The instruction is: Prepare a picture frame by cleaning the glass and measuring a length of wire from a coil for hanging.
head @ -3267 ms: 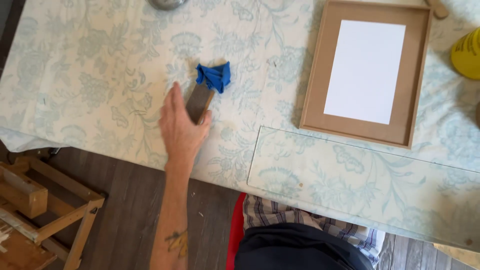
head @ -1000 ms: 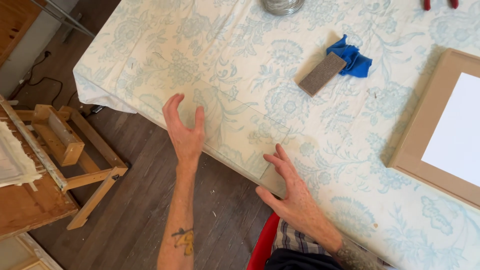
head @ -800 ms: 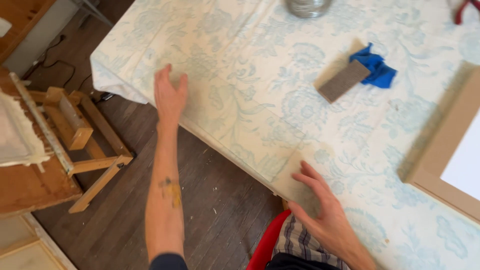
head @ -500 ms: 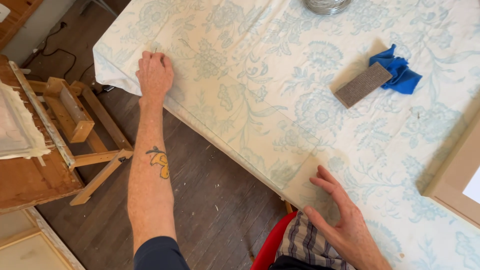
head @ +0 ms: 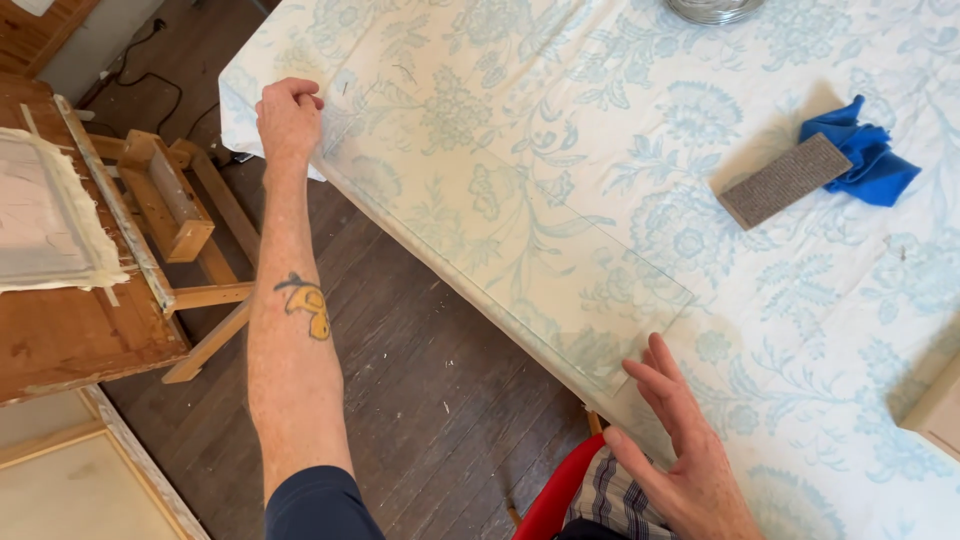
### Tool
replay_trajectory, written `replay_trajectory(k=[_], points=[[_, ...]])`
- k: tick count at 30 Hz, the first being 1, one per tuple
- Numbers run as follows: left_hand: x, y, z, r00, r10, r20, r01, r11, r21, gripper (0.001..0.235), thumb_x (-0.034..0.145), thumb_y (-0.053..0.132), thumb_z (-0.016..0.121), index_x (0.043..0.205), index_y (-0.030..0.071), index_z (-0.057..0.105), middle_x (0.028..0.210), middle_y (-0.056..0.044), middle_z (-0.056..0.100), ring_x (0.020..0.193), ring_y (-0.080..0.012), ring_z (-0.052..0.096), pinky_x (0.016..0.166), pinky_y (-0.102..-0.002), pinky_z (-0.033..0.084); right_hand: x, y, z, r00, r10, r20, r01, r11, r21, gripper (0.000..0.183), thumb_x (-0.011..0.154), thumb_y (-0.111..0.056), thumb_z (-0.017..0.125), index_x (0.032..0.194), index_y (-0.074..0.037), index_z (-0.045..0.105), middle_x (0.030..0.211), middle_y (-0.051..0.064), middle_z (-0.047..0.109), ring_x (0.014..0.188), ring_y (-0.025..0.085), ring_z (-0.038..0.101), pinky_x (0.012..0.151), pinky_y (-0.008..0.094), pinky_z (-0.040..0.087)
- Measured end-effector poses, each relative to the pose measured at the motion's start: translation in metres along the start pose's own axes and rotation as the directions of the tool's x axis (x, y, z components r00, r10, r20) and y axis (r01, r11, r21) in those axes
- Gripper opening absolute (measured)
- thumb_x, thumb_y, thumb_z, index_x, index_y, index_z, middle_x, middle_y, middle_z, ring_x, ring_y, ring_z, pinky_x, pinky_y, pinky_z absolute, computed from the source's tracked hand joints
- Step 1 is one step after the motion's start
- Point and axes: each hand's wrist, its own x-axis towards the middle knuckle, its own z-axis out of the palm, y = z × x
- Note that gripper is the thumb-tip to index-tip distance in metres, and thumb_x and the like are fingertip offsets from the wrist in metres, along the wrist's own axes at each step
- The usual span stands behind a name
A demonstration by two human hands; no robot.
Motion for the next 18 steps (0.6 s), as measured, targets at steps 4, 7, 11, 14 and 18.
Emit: replay_trajectory(k=[4,7,11,14,18], points=[[0.015,0.002,0.016,0.986,-0.042,0.162,0.031,0.997,0.069,0.024,0.1,0.003,0.058,0.117,0.008,0.075,0.121,-0.009,0.073,0.11,-0.0192,0.07,0.107,-0.04,0.053,-0.011,0.01,-0.005,0.999,-0.051,0.014,0.051,0.998,-0.029,0.058,0.086,-0.016,0.069,0.142,-0.011,0.055,0.173,0.011,0.027,0.156,0.024,0.033,0.121,0.041,0.036],[0.028,0.0,0.03,0.958,0.25,0.142,-0.272,0.947,0.168,0.028,0.09,0.003,0.056,0.098,0.01,0.082,0.1,-0.004,0.08,0.092,-0.0262,0.072,0.084,-0.045,0.058,-0.017,0.006,-0.008,0.999,0.043,-0.004,-0.043,0.998,-0.041,0.05,0.085,-0.019,0.071,0.134,-0.016,0.065,0.171,0.005,0.036,0.158,0.021,0.033,0.122,0.046,0.033],[0.037,0.024,0.038,0.92,0.363,0.148,-0.39,0.884,0.256,0.004,0.086,0.008,0.079,0.087,0.011,0.083,0.081,-0.002,0.078,0.074,-0.0168,0.073,0.072,-0.037,0.063,-0.023,0.011,-0.014,0.996,0.077,-0.033,-0.079,0.994,-0.08,0.047,0.082,-0.017,0.075,0.128,-0.016,0.071,0.167,0.003,0.044,0.154,0.019,0.042,0.117,0.041,0.043],[0.048,0.033,0.049,0.904,0.372,0.212,-0.426,0.836,0.345,0.005,0.088,0.01,0.079,0.087,0.013,0.082,0.077,-0.002,0.077,0.07,-0.0189,0.07,0.067,-0.037,0.062,-0.027,0.005,-0.016,0.986,0.146,-0.084,-0.152,0.986,-0.07,0.043,0.081,-0.016,0.074,0.124,-0.018,0.076,0.164,0.0,0.05,0.152,0.017,0.046,0.118,0.041,0.045],[0.06,0.048,0.084,0.874,0.446,0.194,-0.484,0.835,0.262,0.005,0.095,0.012,0.08,0.099,0.009,0.081,0.091,-0.009,0.08,0.082,-0.0206,0.074,0.091,-0.042,0.058,-0.027,0.011,-0.018,0.982,0.125,-0.139,-0.139,0.986,-0.093,0.037,0.081,-0.017,0.074,0.118,-0.017,0.079,0.16,0.001,0.056,0.15,0.017,0.05,0.114,0.041,0.049]])
